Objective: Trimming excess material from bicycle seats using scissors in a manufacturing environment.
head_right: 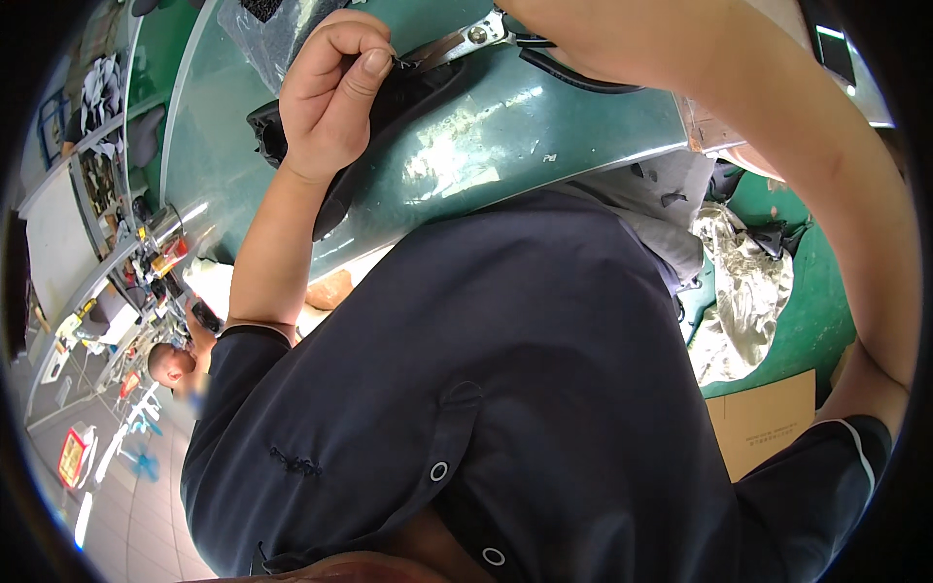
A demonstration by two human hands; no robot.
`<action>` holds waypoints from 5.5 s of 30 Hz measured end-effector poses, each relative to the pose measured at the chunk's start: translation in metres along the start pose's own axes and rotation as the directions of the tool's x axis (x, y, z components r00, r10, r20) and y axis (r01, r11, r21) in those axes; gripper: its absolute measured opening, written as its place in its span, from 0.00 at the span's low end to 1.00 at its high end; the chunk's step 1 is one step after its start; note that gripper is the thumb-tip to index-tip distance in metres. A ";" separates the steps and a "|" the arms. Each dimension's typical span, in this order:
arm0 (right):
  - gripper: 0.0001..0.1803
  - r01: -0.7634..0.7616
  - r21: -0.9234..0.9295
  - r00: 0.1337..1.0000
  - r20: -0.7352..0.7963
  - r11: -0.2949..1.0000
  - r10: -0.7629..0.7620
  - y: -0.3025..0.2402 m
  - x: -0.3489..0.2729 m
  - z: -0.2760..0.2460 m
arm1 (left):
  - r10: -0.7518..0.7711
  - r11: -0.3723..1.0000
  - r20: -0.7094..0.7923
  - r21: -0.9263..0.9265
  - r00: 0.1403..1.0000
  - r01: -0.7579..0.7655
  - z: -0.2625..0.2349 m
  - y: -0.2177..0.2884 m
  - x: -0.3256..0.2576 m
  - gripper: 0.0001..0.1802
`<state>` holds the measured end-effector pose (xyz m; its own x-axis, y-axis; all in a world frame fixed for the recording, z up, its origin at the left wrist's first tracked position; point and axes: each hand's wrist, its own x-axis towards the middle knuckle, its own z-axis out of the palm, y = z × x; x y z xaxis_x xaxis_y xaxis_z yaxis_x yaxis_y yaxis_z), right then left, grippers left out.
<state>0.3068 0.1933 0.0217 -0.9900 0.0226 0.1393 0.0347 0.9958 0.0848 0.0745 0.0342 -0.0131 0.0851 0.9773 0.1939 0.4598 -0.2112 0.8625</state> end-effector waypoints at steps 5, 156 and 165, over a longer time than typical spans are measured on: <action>0.15 0.338 0.212 0.526 -0.850 0.917 0.002 0.010 0.005 0.072 | 0.000 0.981 -0.055 -0.194 0.998 -0.011 0.007 0.002 0.003 0.08; 0.20 -0.327 0.161 0.945 0.036 0.931 0.326 -0.058 -0.019 -0.013 | 0.011 0.973 0.145 0.225 0.989 -0.044 -0.034 -0.001 -0.017 0.09; 0.19 -0.390 0.125 0.921 0.069 0.912 0.384 -0.059 -0.021 -0.016 | 0.284 0.843 0.360 0.347 0.888 -0.410 -0.036 -0.012 -0.006 0.09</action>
<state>0.3276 0.1330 0.0299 -0.9075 0.4097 0.0930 0.4009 0.9106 -0.1000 0.0364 0.0307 -0.0076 0.5248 0.8140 0.2489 0.6597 -0.5738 0.4853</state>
